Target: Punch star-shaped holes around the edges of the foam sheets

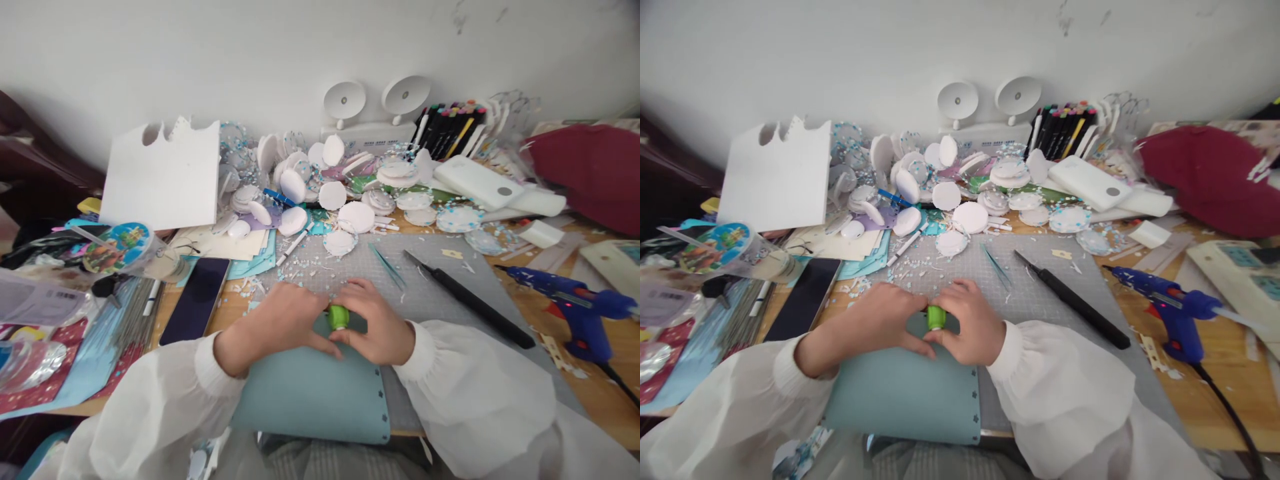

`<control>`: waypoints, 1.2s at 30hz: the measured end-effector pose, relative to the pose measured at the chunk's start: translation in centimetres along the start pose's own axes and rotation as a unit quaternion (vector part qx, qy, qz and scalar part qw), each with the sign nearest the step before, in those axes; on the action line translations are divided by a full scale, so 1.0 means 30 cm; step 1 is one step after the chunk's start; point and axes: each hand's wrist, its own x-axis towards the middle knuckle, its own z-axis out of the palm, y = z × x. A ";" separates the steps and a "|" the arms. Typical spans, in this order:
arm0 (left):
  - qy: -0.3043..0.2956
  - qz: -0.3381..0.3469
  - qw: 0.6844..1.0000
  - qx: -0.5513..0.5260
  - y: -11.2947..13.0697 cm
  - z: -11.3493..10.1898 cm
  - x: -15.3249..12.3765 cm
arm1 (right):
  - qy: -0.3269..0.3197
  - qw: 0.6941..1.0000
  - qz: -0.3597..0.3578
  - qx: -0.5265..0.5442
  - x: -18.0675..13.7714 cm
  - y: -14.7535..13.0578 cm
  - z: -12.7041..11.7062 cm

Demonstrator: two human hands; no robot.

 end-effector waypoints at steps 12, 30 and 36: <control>0.053 0.018 0.998 -0.012 -0.036 0.014 -0.041 | 0.024 0.998 -0.010 0.050 -0.001 -0.003 0.000; 0.085 0.026 0.995 -0.036 0.009 0.021 -0.021 | 0.013 1.000 -0.006 0.015 0.000 -0.008 0.017; 0.075 0.058 0.995 -0.026 0.015 0.030 -0.005 | 0.022 1.000 -0.020 0.004 0.001 -0.006 0.008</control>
